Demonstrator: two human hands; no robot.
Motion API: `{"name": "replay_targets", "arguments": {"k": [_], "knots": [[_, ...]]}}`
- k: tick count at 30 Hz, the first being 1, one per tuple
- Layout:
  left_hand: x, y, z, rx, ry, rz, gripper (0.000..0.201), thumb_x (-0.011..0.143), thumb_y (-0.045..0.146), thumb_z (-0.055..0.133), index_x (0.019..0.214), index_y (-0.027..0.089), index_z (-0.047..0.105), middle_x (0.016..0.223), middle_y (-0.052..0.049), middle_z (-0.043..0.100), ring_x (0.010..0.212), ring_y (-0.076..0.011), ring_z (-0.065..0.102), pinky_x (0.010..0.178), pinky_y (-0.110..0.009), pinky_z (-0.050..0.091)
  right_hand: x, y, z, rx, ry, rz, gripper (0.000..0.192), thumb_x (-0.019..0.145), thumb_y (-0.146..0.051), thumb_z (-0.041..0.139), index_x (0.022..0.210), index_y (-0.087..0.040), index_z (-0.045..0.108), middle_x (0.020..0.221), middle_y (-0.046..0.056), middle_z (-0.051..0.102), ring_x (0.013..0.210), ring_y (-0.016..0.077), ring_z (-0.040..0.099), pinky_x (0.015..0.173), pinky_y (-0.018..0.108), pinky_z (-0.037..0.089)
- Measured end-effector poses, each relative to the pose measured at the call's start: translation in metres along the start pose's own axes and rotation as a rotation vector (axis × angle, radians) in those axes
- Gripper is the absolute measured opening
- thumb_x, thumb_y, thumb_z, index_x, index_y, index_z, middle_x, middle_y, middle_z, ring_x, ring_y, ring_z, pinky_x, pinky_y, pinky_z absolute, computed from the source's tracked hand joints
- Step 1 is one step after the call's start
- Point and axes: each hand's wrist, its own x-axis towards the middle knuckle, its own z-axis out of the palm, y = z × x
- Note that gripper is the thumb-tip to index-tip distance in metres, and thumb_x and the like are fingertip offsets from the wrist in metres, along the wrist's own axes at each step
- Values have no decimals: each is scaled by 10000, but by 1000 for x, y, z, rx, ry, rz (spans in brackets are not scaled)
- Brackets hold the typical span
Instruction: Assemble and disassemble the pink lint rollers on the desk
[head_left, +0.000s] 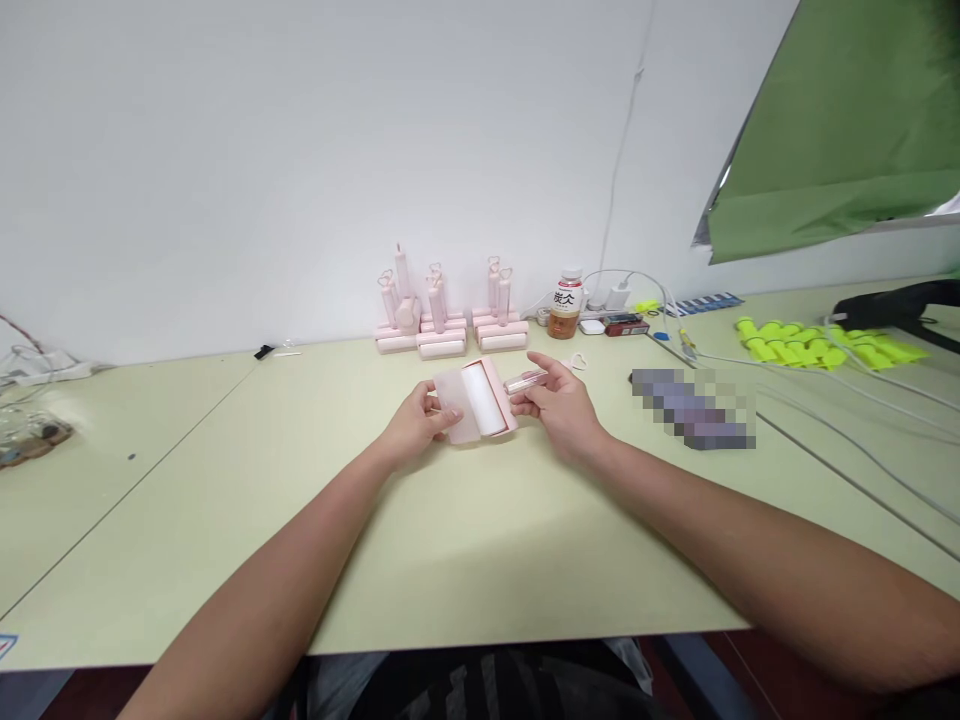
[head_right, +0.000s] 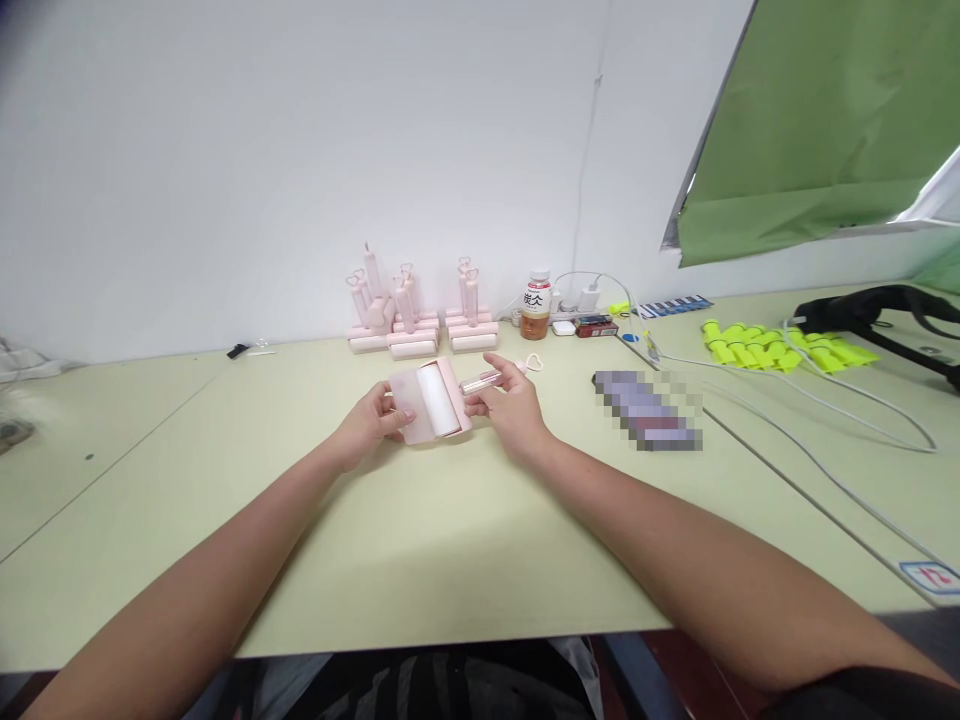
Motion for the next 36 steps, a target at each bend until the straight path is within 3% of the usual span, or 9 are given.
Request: {"name": "replay_targets", "arguments": {"k": [12, 17, 24, 31, 36], "knots": [[-1, 2, 5, 108, 112, -4, 577, 740, 445, 746, 1196, 212, 480, 979, -58, 609, 816, -188, 636, 615, -303, 531, -4, -2, 0, 132, -34, 26, 619, 650, -90, 661, 1238, -217, 518, 840, -34, 625, 638, 135, 683, 657, 309, 619], [0, -2, 4, 58, 72, 43, 629, 728, 467, 754, 1218, 204, 459, 1012, -70, 611, 801, -181, 633, 622, -306, 529, -6, -2, 1, 142, -74, 20, 607, 654, -114, 674, 1231, -232, 528, 832, -36, 617, 669, 146, 694, 706, 333, 622], [0, -4, 4, 74, 95, 92, 652, 721, 453, 759, 1237, 196, 454, 1023, -63, 603, 753, -144, 612, 637, -279, 506, -9, -3, 2, 129, -129, -7, 598, 643, -157, 718, 1209, -286, 572, 995, -27, 595, 756, 149, 699, 774, 364, 608], [-3, 2, 7, 19, 59, 85, 656, 720, 472, 750, 1229, 181, 455, 1004, -64, 599, 785, -166, 626, 607, -271, 515, -5, -4, -2, -9, -78, -23, 596, 637, -169, 682, 1218, -254, 580, 929, -19, 617, 717, 138, 685, 687, 308, 589], [-3, 3, 10, -20, 73, 110, 663, 715, 497, 751, 1224, 179, 470, 1008, -75, 612, 779, -183, 647, 591, -288, 533, -5, -2, 0, -38, -70, -27, 469, 663, -180, 651, 1124, -251, 610, 886, -28, 586, 721, 142, 699, 767, 362, 606]]}}
